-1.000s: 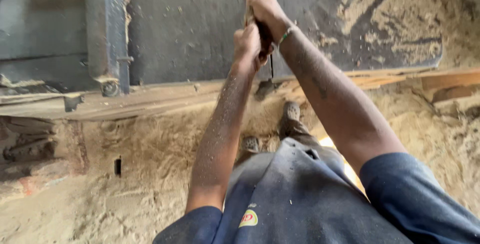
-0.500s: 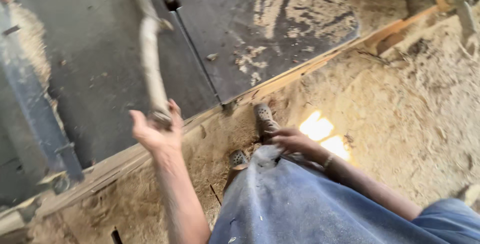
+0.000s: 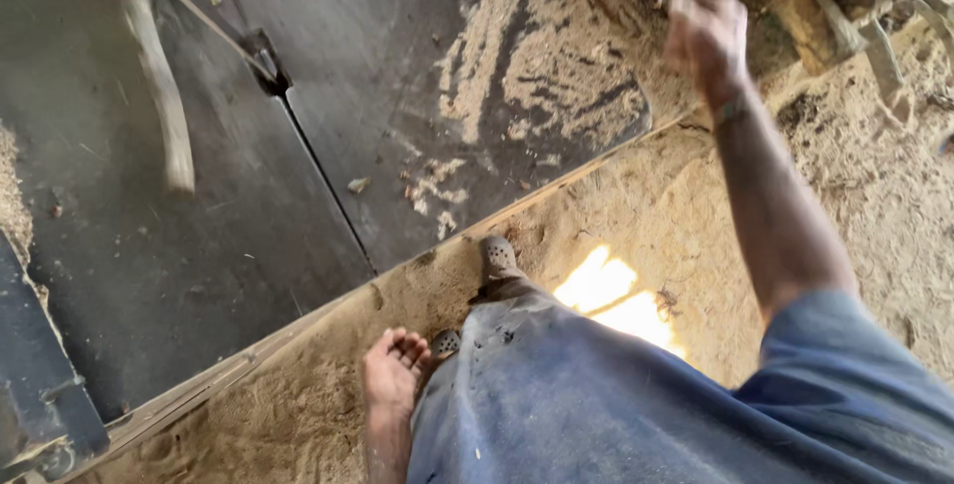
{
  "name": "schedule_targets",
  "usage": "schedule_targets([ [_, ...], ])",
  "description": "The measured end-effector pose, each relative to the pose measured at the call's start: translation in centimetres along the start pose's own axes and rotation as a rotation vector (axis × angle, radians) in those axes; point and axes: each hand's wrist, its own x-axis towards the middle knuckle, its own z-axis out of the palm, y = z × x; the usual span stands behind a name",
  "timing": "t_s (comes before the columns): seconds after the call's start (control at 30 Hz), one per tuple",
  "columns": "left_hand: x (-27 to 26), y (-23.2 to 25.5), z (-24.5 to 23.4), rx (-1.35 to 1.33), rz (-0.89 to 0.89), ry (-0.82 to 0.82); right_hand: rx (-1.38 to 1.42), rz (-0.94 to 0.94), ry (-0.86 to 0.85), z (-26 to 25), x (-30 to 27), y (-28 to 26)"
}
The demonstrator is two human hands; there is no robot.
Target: The person feeds multiple logs and branches into a vertical bandsaw, guiding them with both hands to cut them into smaller pieces. The person repeatedly positions each piece against the blade, cuts it, and removes the resulting segments.
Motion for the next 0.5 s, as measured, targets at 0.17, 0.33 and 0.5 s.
schedule_targets([
  [0.17, -0.5, -0.9, 2.0, -0.085, -0.009, 0.066, 0.251, 0.135, -0.154, 3.2, 10.3, -6.1],
  [0.33, -2.6, 0.0, 6.1, -0.002, 0.043, -0.071, 0.547, 0.138, -0.143, 6.0, 11.1, -6.5],
  [0.5, -6.1, 2.1, 10.5, 0.36, 0.187, -0.291, 0.544, 0.208, -0.073, 4.3, -0.5, -9.4],
])
